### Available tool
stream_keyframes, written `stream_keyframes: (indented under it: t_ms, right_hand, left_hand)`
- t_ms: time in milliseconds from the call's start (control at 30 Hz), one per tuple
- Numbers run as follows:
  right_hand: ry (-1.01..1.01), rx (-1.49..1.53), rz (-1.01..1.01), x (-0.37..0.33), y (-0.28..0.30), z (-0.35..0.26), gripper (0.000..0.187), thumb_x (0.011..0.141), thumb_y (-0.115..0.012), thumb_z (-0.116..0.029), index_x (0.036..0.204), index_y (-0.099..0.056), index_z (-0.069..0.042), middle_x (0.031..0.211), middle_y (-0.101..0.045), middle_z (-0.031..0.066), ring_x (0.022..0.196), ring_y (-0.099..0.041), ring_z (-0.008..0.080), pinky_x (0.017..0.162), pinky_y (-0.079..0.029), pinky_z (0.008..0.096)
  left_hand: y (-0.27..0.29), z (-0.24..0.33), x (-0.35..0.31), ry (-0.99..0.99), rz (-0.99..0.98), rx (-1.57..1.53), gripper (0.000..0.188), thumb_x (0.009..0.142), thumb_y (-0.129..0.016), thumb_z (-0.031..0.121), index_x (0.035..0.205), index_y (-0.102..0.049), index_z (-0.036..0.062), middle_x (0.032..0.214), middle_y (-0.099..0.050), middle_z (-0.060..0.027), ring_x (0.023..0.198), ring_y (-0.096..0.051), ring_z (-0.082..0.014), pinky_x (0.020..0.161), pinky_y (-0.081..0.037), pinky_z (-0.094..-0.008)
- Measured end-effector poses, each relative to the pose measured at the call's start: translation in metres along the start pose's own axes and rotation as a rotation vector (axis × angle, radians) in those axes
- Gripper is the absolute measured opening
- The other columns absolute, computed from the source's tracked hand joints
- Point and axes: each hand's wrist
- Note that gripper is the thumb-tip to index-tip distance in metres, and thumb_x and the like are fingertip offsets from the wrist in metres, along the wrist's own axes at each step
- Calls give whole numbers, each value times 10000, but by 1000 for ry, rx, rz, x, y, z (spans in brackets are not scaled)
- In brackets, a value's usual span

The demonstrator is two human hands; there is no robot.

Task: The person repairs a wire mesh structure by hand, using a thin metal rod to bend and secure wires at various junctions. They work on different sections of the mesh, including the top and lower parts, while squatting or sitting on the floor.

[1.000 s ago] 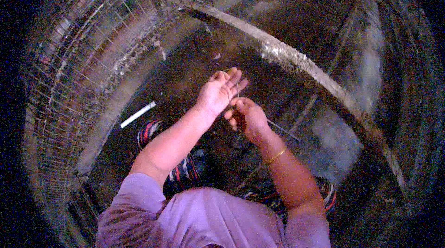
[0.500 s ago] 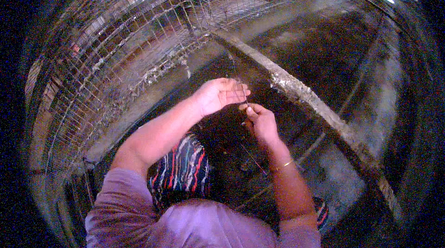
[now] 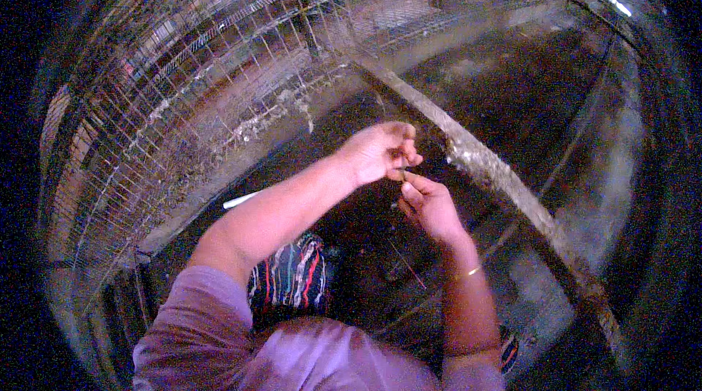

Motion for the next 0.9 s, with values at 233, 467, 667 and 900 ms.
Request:
stream_keyframes:
  t_ms: [233, 467, 667, 900]
  right_hand:
    - [170, -194, 243, 36, 39, 46, 132, 923, -499, -114, 811, -565, -91, 583, -423, -61, 472, -333, 35, 436, -248, 199]
    - [358, 85, 273, 50, -6, 5, 247, 952, -477, -233, 762, -513, -81, 551, -396, -36, 445, -317, 50, 405, -215, 208]
    - [510, -78, 215, 111, -57, -43, 256, 957, -464, -212, 759, -520, -60, 664, -512, 11, 531, -401, 61, 472, -285, 210]
    - [816, -748, 226, 169, -118, -86, 205, 878, -577, -196, 777, -563, -18, 1017, -604, 160, 937, -577, 298, 807, -454, 348]
  left_hand:
    - [11, -16, 31, 140, 361, -198, 180, 930, -450, 184, 996, -558, 56, 875, -606, -87, 794, -593, -239, 779, -496, -379]
    - [132, 35, 41, -528, 767, -934, 215, 899, -415, 209, 969, -524, 38, 922, -585, -136, 838, -567, -254, 737, -496, -410]
    - [224, 65, 56, -1016, 72, -777, 568, 917, -332, 488, 1318, -393, 91, 1312, -426, -199, 1219, -409, -335, 1032, -325, -494]
    - [251, 62, 59, -1099, -178, -595, 732, 820, -489, 559, 1312, -393, 26, 1341, -400, -201, 1223, -373, -357, 1022, -317, -511]
Point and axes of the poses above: each hand's wrist, its own x-axis towards the middle knuckle, its own y-axis out of the back of the hand, z = x × y
